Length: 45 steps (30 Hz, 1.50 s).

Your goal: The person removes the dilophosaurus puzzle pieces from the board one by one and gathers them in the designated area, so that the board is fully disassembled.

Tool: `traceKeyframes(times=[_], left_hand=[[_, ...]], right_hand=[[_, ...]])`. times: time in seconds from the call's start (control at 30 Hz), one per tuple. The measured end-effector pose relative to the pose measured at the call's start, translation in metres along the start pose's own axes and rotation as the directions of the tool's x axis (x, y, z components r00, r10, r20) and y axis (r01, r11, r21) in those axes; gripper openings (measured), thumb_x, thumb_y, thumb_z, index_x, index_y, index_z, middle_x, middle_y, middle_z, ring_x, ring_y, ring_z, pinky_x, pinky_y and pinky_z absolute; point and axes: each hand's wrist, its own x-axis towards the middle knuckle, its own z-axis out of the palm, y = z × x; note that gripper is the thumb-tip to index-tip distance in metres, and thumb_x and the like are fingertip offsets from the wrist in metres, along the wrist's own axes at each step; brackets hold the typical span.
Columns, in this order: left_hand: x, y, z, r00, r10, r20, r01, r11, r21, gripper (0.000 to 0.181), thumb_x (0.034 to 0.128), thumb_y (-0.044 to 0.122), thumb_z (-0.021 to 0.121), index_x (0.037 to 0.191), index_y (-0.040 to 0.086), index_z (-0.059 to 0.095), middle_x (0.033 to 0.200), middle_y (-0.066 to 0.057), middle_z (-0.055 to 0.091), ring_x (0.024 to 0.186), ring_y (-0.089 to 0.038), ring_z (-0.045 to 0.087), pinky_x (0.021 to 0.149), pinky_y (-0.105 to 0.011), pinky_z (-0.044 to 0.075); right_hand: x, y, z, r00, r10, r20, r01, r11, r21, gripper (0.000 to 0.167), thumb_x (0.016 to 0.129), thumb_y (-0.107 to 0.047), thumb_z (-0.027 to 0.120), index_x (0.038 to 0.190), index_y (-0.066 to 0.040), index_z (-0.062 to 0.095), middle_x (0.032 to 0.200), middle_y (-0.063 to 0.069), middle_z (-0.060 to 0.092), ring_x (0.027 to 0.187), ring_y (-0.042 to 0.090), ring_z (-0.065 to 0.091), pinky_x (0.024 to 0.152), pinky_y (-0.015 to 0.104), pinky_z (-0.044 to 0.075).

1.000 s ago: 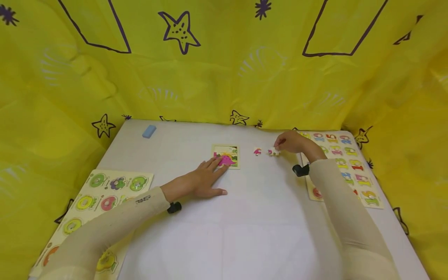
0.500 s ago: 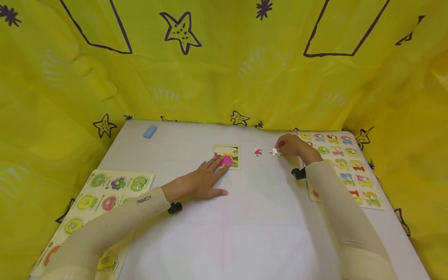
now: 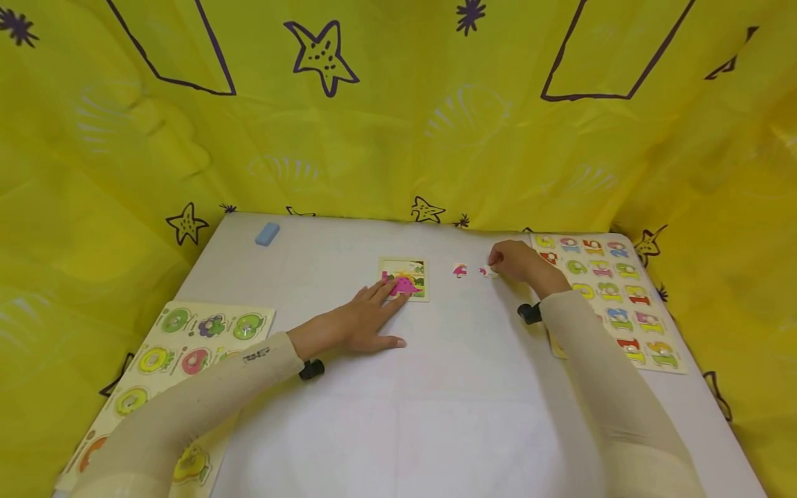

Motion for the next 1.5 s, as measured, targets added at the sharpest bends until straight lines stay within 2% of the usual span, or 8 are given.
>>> traceKeyframes(times=[0.27,0.37,0.47,0.67,0.83,1.0,1.27,1.5], left_hand=[[0.000,0.000,0.000,1.000,-0.010,0.007,0.010,1.000,-0.005,0.097,0.0987,0.073,0.052,0.172,0.023,0.012,0.178,-0.013,0.002,0.164,-0.037,0.005,0.131,-0.058,0.013],[0.001,-0.001,0.001,1.000,-0.016,0.009,0.016,1.000,0.004,0.098,0.0982,0.074,0.052,0.172,0.023,0.012,0.179,-0.012,0.001,0.164,-0.036,0.005,0.131,-0.058,0.013],[0.001,-0.001,0.001,1.000,-0.016,0.009,0.016,1.000,0.008,0.098,0.0980,0.075,0.051,0.172,0.023,0.012,0.179,-0.012,0.001,0.164,-0.036,0.005,0.131,-0.058,0.013],[0.002,-0.003,0.002,1.000,-0.011,0.010,0.011,1.000,0.012,0.098,0.0981,0.075,0.051,0.172,0.023,0.012,0.178,-0.013,0.002,0.164,-0.037,0.005,0.130,-0.059,0.014],[0.002,-0.003,0.002,1.000,-0.014,0.015,0.014,1.000,0.018,0.098,0.0982,0.075,0.050,0.172,0.023,0.011,0.178,-0.013,0.002,0.164,-0.036,0.005,0.130,-0.059,0.014],[0.002,-0.002,0.001,1.000,-0.016,0.017,0.016,1.000,0.019,0.098,0.0981,0.075,0.050,0.172,0.024,0.011,0.178,-0.013,0.002,0.164,-0.037,0.005,0.130,-0.059,0.015],[0.003,-0.003,0.003,1.000,-0.004,0.012,0.004,1.000,0.021,0.098,0.0981,0.075,0.051,0.172,0.023,0.012,0.178,-0.013,0.002,0.164,-0.037,0.005,0.130,-0.060,0.016],[0.004,-0.003,0.003,1.000,-0.003,0.009,0.003,1.000,0.023,0.099,0.0979,0.075,0.051,0.172,0.023,0.012,0.178,-0.013,0.002,0.164,-0.036,0.004,0.130,-0.060,0.016]], right_hand=[[0.005,-0.021,-0.004,0.997,-0.058,-0.053,0.058,0.998,-0.001,0.017,0.102,0.001,0.057,0.113,0.006,0.068,0.108,0.022,0.068,0.098,0.036,0.057,0.096,0.054,0.050],[0.008,-0.034,-0.004,0.997,-0.062,-0.045,0.063,0.998,0.019,0.016,0.103,-0.001,0.060,0.115,0.005,0.068,0.109,0.022,0.068,0.099,0.035,0.058,0.096,0.052,0.051],[0.012,-0.046,0.000,0.997,-0.071,-0.033,0.073,0.996,0.042,0.015,0.103,-0.003,0.062,0.115,0.004,0.068,0.109,0.021,0.068,0.095,0.033,0.060,0.089,0.047,0.052],[0.023,-0.066,0.016,0.995,-0.098,-0.010,0.099,0.993,0.069,0.018,0.103,-0.003,0.064,0.119,0.004,0.068,0.111,0.019,0.068,0.096,0.029,0.060,0.084,0.039,0.053],[0.032,-0.081,0.031,0.989,-0.144,-0.018,0.145,0.987,0.073,0.024,0.103,-0.003,0.064,0.126,0.005,0.065,0.118,0.022,0.067,0.103,0.034,0.061,0.093,0.047,0.055],[0.038,-0.096,0.044,0.980,-0.194,-0.047,0.196,0.979,0.049,0.030,0.103,-0.003,0.064,0.132,0.005,0.063,0.128,0.024,0.066,0.116,0.040,0.061,0.105,0.055,0.051],[0.047,-0.106,0.062,0.988,-0.150,-0.032,0.151,0.989,0.009,0.039,0.104,-0.011,0.065,0.141,0.000,0.060,0.140,0.021,0.062,0.132,0.041,0.056,0.116,0.060,0.041],[0.050,-0.106,0.067,0.991,-0.130,-0.021,0.129,0.991,-0.042,0.042,0.104,-0.015,0.067,0.143,-0.002,0.059,0.142,0.020,0.062,0.135,0.040,0.055,0.118,0.061,0.039]])
